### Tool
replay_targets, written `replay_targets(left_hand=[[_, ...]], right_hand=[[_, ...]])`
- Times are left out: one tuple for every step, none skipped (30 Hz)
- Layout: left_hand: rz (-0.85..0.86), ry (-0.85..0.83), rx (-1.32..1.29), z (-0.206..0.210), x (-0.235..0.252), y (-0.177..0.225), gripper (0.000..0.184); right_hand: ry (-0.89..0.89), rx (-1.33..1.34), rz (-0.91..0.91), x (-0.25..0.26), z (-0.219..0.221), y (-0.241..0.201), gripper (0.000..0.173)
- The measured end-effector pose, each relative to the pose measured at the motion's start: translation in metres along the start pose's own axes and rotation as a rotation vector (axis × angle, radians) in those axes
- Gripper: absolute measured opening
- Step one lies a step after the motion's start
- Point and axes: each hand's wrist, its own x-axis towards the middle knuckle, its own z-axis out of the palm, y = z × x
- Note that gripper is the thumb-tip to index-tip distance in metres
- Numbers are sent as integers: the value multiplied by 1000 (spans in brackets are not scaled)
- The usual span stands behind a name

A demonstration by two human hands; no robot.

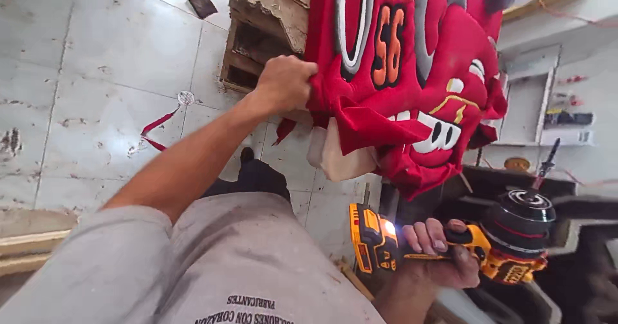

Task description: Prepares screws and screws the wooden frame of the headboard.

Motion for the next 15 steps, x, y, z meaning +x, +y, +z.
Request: replay_targets(left_hand=[[97, -51, 44, -7, 17, 6, 22], [205, -81, 85, -11, 34, 12, 23], [303, -106, 118, -13, 48, 19, 24], [378, -134, 138, -12, 57, 25, 26], [416, -159, 143, -10, 62, 32, 26], [414, -174, 125, -9, 67, 37, 25], [367, -172, 79, -7, 71, 39, 25], [280, -148, 7, -3, 73, 39, 27], [170, -104, -79, 2, 72, 38, 30], [53, -42, -182, 5, 68, 34, 34], [-64, 15, -294, 6, 61, 27, 36], [-169, 73, -417, 8, 50, 18, 37], [-249, 127, -547, 13, 34, 7, 36], [-300, 198, -663, 24, 14, -3, 34], [-327, 277, -748, 39, -10, -12, 32]], right_hand=[[43, -7, -23, -16, 12, 11, 33], [89, -15, -44, -30, 25, 23, 33], [142, -17, -52, -43, 39, 34, 33], [191, -15, -45, -57, 53, 42, 33], [236, -14, -35, -71, 67, 49, 33], [270, -11, -27, -81, 78, 58, 33], [294, -5, -25, -89, 87, 67, 33], [315, -6, -27, -95, 97, 74, 33], [336, -17, -30, -101, 106, 80, 33], [354, -25, -35, -106, 113, 85, 33], [363, -30, -34, -110, 118, 88, 33], [363, -31, -30, -111, 122, 92, 33], [361, -39, -20, -112, 125, 95, 32], [354, -47, -3, -112, 126, 97, 32], [343, -53, 15, -109, 126, 99, 32]])
